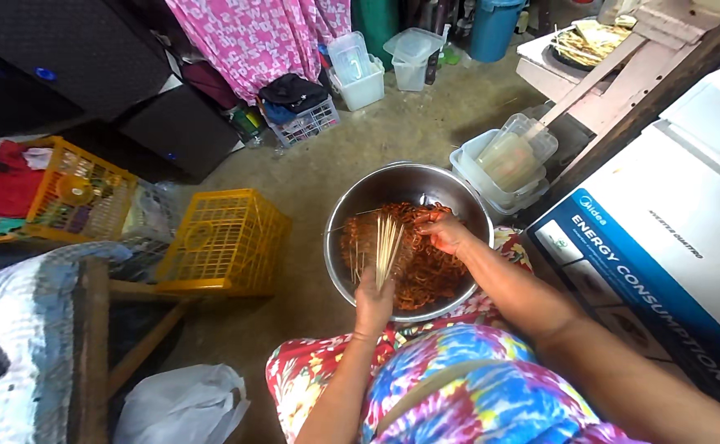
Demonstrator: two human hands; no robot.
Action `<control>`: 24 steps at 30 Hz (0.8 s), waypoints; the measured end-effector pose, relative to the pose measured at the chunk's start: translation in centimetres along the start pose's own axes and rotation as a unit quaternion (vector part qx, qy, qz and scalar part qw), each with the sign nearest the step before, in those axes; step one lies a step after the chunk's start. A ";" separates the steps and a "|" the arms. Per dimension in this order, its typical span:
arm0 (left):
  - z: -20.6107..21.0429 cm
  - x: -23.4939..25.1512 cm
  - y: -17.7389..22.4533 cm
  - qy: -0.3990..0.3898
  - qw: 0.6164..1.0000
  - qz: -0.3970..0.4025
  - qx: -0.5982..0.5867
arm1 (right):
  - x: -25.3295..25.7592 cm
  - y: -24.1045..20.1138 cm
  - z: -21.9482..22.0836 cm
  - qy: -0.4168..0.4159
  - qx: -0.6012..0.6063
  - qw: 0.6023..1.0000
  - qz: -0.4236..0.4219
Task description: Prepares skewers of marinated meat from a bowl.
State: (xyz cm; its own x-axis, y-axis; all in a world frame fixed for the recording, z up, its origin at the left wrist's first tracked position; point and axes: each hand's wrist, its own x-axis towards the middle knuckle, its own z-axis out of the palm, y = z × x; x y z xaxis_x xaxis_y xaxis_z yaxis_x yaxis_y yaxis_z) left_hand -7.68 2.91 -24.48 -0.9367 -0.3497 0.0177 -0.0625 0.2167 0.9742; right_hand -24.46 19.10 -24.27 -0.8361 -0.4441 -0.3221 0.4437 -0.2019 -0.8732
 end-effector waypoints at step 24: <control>0.2 -0.1 -0.4 0.026 0.999 0.007 0.033 | -0.8 0.5 1.5 0.051 -0.028 0.998 -0.006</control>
State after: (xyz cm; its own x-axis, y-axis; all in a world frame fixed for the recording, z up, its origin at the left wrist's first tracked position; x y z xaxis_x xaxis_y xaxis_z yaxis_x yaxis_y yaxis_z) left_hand -7.69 3.05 -24.95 -0.9187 -0.3924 0.0438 -0.0743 0.2808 0.9569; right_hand -23.10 18.03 -23.89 -0.8706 -0.3509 -0.3448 0.4176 -0.1569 -0.8950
